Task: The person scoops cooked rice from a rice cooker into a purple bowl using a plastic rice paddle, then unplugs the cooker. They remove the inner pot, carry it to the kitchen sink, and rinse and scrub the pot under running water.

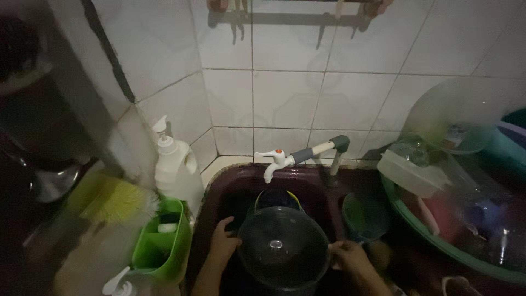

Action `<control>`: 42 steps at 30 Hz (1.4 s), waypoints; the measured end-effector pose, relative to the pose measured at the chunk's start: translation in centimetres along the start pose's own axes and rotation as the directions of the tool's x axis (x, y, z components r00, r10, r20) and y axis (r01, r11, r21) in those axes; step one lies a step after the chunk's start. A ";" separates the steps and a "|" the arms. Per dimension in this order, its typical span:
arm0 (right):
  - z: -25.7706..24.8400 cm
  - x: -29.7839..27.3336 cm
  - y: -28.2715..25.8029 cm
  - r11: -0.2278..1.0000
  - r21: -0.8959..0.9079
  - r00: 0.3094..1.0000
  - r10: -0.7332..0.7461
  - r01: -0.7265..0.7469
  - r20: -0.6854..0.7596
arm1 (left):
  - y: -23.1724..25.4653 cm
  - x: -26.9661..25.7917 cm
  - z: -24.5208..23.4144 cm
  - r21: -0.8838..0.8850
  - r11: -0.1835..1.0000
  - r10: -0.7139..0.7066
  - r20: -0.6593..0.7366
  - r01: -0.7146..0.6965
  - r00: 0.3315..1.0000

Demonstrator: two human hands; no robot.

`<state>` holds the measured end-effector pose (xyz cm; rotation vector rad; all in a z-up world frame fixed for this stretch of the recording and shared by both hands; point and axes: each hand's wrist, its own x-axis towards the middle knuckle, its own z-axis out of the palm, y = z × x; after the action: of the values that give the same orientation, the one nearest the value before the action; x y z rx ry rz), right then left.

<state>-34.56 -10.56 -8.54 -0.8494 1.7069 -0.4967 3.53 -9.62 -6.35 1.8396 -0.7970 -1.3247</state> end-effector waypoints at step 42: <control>14.1 -8.4 -21.2 0.483 -0.196 0.521 -0.787 0.853 0.329 | 2.4 19.2 13.9 -0.657 0.685 0.592 0.249 -0.316 0.766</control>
<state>-14.01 -16.75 7.50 -1.9582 1.0893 -0.7337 -4.62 -29.29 -17.04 0.7637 -0.8888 -1.4412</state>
